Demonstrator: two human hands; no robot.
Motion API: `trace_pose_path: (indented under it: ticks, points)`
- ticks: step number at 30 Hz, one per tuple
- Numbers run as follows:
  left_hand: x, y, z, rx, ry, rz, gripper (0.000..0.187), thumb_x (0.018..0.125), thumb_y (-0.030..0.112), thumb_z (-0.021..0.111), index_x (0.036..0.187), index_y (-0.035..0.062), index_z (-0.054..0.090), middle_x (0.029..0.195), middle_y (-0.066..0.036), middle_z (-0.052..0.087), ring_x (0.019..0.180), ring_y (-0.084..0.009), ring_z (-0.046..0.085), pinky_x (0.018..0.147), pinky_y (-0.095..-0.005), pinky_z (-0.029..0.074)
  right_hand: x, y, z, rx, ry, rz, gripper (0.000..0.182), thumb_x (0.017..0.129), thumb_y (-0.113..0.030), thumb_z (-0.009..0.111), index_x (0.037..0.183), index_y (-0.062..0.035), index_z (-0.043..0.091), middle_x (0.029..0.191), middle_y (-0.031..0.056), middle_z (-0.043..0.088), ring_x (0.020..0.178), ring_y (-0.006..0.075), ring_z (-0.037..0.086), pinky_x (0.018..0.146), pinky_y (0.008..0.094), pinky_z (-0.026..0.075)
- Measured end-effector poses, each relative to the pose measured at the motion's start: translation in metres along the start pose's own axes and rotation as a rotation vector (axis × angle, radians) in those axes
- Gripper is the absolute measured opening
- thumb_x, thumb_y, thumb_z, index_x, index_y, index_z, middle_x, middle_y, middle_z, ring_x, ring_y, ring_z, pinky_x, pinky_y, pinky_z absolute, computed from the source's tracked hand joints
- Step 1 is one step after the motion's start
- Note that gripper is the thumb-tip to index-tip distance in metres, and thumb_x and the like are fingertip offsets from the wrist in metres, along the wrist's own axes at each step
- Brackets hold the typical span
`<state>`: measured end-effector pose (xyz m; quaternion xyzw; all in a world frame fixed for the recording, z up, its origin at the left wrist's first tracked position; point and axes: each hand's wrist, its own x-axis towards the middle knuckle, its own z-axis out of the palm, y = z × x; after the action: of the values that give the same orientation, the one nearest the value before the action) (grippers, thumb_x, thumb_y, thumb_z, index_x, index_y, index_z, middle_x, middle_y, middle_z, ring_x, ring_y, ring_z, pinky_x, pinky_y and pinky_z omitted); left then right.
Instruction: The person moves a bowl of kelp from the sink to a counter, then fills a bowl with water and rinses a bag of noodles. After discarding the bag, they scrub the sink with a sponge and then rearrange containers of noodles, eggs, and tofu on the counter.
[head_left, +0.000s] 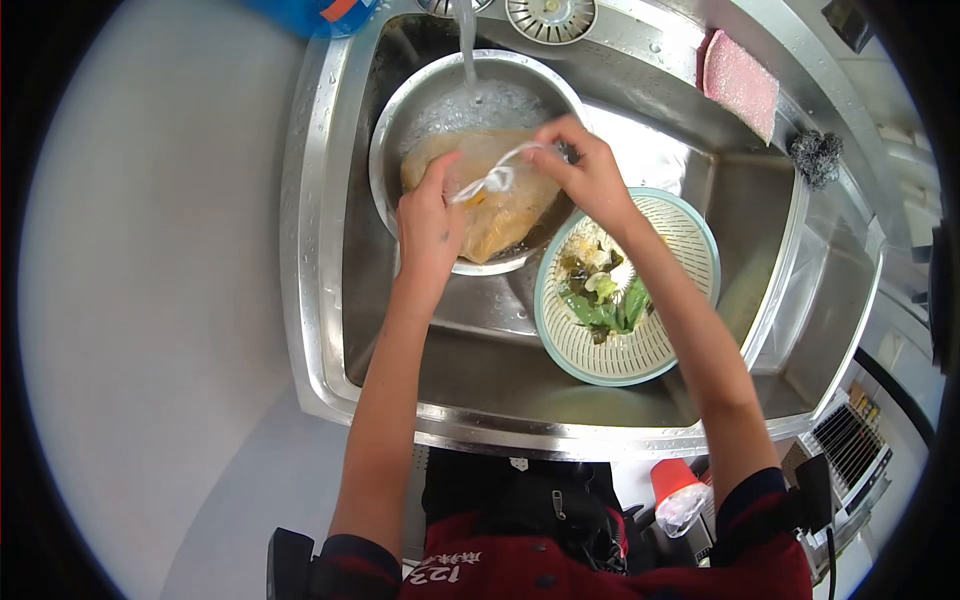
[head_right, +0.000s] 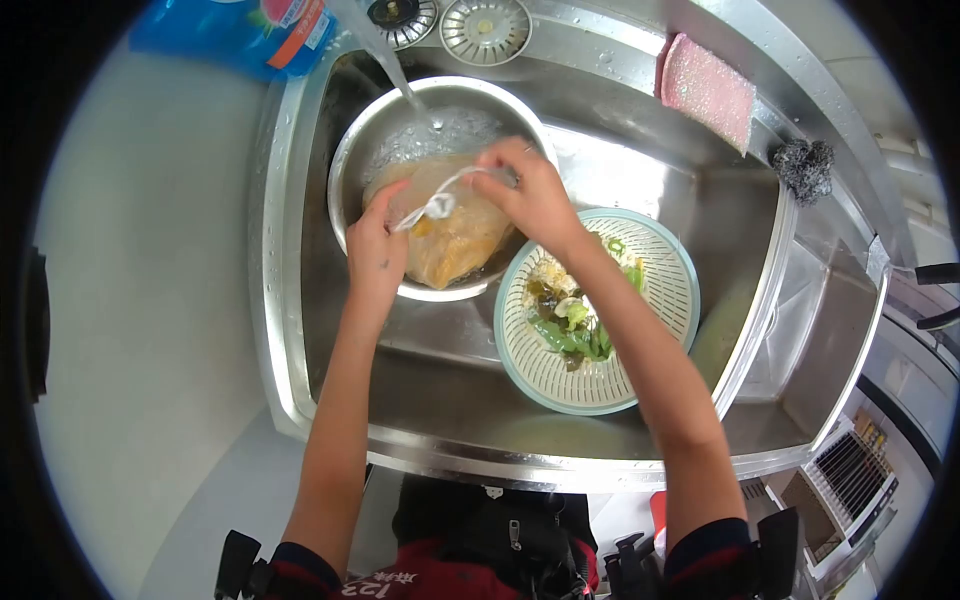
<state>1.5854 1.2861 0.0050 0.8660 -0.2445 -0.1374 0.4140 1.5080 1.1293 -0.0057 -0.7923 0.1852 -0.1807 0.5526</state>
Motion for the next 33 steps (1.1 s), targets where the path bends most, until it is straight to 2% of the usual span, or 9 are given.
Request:
trace_pose_path:
  ticks: [3, 5, 7, 11, 14, 18, 20, 26, 33]
  points:
    - [0.006, 0.004, -0.001, 0.149, 0.073, 0.248, 0.024, 0.068, 0.003, 0.047, 0.091, 0.0028, 0.051, 0.072, -0.018, 0.053, 0.064, -0.0333, 0.051, 0.060, -0.0381, 0.040, -0.003, -0.014, 0.004, -0.213, 0.356, 0.000, 0.016, 0.064, -0.007, 0.058, 0.073, -0.0001, 0.046, 0.079, 0.0131, 0.047, 0.068, 0.0236, 0.045, 0.060, 0.0302, 0.036]
    - [0.011, 0.008, 0.001, 0.287, 0.162, 0.478, 0.024, 0.068, 0.003, 0.048, 0.091, 0.0034, 0.050, 0.071, -0.016, 0.053, 0.062, -0.0329, 0.050, 0.059, -0.0380, 0.040, -0.023, -0.023, 0.018, -0.177, 0.177, -0.010, 0.022, 0.063, -0.009, 0.055, 0.081, 0.0002, 0.047, 0.082, 0.0147, 0.048, 0.072, 0.0279, 0.045, 0.065, 0.0338, 0.036]
    - [0.010, 0.014, 0.008, 0.121, 0.089, 0.271, 0.014, 0.073, 0.003, 0.047, 0.087, 0.0035, 0.050, 0.066, -0.008, 0.051, 0.056, -0.0182, 0.048, 0.055, -0.0249, 0.039, -0.037, -0.030, 0.039, -0.464, -0.002, -0.111, 0.029, 0.063, -0.014, 0.054, 0.087, 0.0007, 0.047, 0.083, 0.0149, 0.048, 0.078, 0.0295, 0.044, 0.071, 0.0376, 0.032]
    - [-0.001, 0.025, 0.019, -0.246, -0.024, -0.175, 0.016, 0.074, 0.005, 0.045, 0.088, 0.0032, 0.050, 0.065, -0.007, 0.052, 0.052, -0.0211, 0.047, 0.053, -0.0289, 0.040, -0.033, -0.010, 0.055, -0.409, 0.069, -0.056, 0.029, 0.063, -0.018, 0.053, 0.083, 0.0013, 0.048, 0.083, 0.0147, 0.048, 0.082, 0.0297, 0.042, 0.075, 0.0394, 0.029]
    - [-0.002, 0.029, 0.013, -0.781, 0.029, -0.401, 0.017, 0.075, 0.001, 0.043, 0.091, -0.0002, 0.049, 0.068, -0.002, 0.050, 0.057, -0.0032, 0.040, 0.049, -0.0183, 0.035, -0.029, -0.018, 0.051, -0.257, 0.010, -0.085, 0.021, 0.062, -0.018, 0.054, 0.076, -0.0021, 0.049, 0.075, 0.0133, 0.049, 0.073, 0.0285, 0.045, 0.074, 0.0374, 0.029]
    - [-0.001, 0.030, 0.009, -0.742, 0.049, -0.298, 0.019, 0.074, 0.001, 0.043, 0.092, 0.0007, 0.049, 0.065, -0.001, 0.049, 0.055, -0.0031, 0.040, 0.048, -0.0169, 0.033, -0.019, -0.024, 0.029, -0.053, -0.128, 0.023, 0.013, 0.061, -0.015, 0.055, 0.065, -0.0043, 0.049, 0.058, 0.0099, 0.048, 0.059, 0.0264, 0.046, 0.068, 0.0360, 0.032]
    - [-0.002, 0.037, -0.002, -0.744, -0.086, -0.437, 0.019, 0.073, 0.001, 0.044, 0.092, 0.0015, 0.048, 0.060, 0.001, 0.046, 0.052, -0.0024, 0.038, 0.045, -0.0162, 0.029, -0.013, -0.023, 0.020, -0.357, -0.081, -0.077, 0.011, 0.061, -0.012, 0.056, 0.058, -0.0050, 0.048, 0.047, 0.0078, 0.045, 0.051, 0.0246, 0.046, 0.060, 0.0350, 0.035]
    - [-0.013, 0.029, -0.025, -0.256, -0.305, -0.379, 0.014, 0.074, 0.012, 0.052, 0.069, -0.0004, 0.051, 0.052, 0.002, 0.042, 0.048, -0.0019, 0.035, 0.042, -0.0176, 0.025, 0.011, 0.006, -0.006, -0.383, 0.095, 0.147, 0.013, 0.062, -0.012, 0.056, 0.056, -0.0056, 0.046, 0.050, 0.0087, 0.048, 0.057, 0.0229, 0.051, 0.059, 0.0342, 0.034]
    - [-0.024, 0.030, 0.000, -0.538, -0.186, -0.301, 0.020, 0.074, 0.017, 0.052, 0.070, -0.0031, 0.051, 0.056, -0.004, 0.050, 0.053, -0.0086, 0.045, 0.050, -0.0220, 0.035, 0.005, -0.009, 0.002, -0.477, -0.071, -0.215, 0.007, 0.068, -0.001, 0.049, 0.074, -0.0036, 0.048, 0.067, 0.0125, 0.052, 0.066, 0.0281, 0.051, 0.059, 0.0318, 0.041]
